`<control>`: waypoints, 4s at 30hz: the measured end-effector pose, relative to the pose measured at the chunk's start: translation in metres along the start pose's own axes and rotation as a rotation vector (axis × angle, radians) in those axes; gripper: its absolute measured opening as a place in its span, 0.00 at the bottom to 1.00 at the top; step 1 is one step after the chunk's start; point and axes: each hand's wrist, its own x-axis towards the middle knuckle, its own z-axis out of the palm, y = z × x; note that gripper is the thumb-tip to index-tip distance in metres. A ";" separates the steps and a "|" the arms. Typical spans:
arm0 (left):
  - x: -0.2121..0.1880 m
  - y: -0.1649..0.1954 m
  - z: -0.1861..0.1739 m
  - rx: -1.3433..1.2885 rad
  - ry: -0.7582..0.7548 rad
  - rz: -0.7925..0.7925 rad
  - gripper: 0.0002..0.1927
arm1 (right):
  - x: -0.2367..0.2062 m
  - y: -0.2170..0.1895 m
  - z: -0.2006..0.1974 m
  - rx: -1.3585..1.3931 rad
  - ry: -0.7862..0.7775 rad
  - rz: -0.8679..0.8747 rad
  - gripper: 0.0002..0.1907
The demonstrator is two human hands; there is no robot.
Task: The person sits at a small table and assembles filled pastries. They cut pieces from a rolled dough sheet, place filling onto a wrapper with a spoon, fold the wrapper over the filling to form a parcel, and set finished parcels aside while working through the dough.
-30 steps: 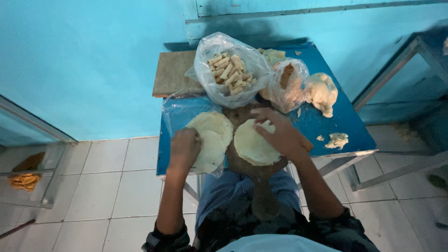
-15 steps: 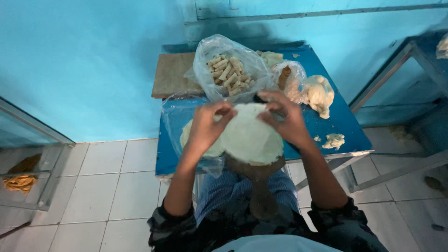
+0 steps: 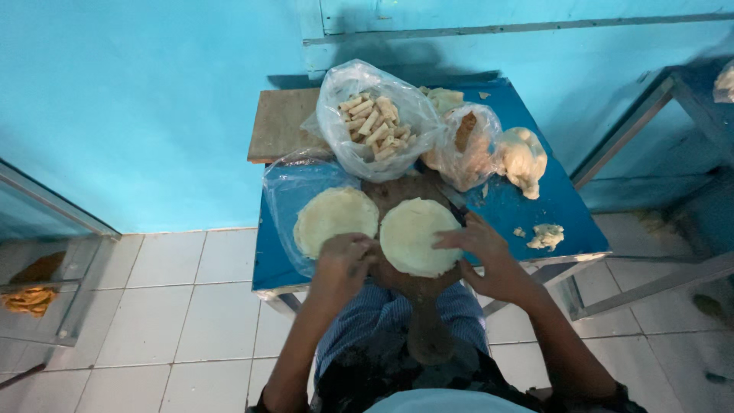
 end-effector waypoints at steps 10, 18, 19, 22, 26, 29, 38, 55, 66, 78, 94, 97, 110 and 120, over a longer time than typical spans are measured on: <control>-0.008 -0.009 -0.026 0.316 -0.148 -0.332 0.46 | 0.131 -0.041 0.067 0.017 -0.426 -0.180 0.36; -0.025 -0.007 -0.035 0.171 -0.030 -0.409 0.56 | 0.150 -0.029 0.102 -0.037 -0.419 -0.265 0.37; -0.025 -0.007 -0.035 0.165 -0.026 -0.407 0.56 | 0.150 -0.026 0.105 -0.082 -0.409 -0.270 0.37; -0.026 -0.008 -0.037 0.148 -0.029 -0.410 0.56 | 0.159 -0.015 0.108 0.104 -0.402 -0.107 0.33; -0.021 -0.017 -0.036 0.189 -0.057 -0.477 0.46 | 0.180 0.002 0.099 0.313 -0.419 -0.069 0.35; -0.004 -0.041 -0.035 0.199 -0.013 -0.401 0.33 | 0.192 0.007 0.096 0.402 -0.445 -0.054 0.36; 0.067 -0.071 -0.049 0.028 -0.006 -0.179 0.12 | 0.190 -0.008 0.069 0.494 -0.297 -0.169 0.52; 0.117 -0.008 -0.040 -0.503 -0.154 -0.217 0.18 | 0.135 -0.034 -0.061 0.527 0.001 0.160 0.43; 0.056 0.005 0.018 -0.109 -0.158 0.084 0.11 | 0.034 0.020 -0.004 -0.094 0.061 -0.040 0.28; 0.013 -0.075 -0.013 0.134 0.042 -0.255 0.18 | 0.028 0.038 -0.002 0.041 0.059 0.187 0.28; 0.054 -0.103 0.007 0.233 -0.373 -0.339 0.31 | 0.117 0.089 0.035 0.072 -0.357 0.184 0.65; 0.054 -0.095 0.009 0.107 -0.480 -0.119 0.33 | 0.121 0.086 0.032 0.093 -0.413 0.237 0.64; 0.062 -0.128 -0.003 0.189 -0.602 -0.144 0.21 | 0.108 0.023 -0.036 0.240 -0.250 0.388 0.53; 0.066 -0.090 -0.024 0.325 -0.507 -0.142 0.20 | 0.137 -0.038 -0.076 0.514 0.076 0.036 0.51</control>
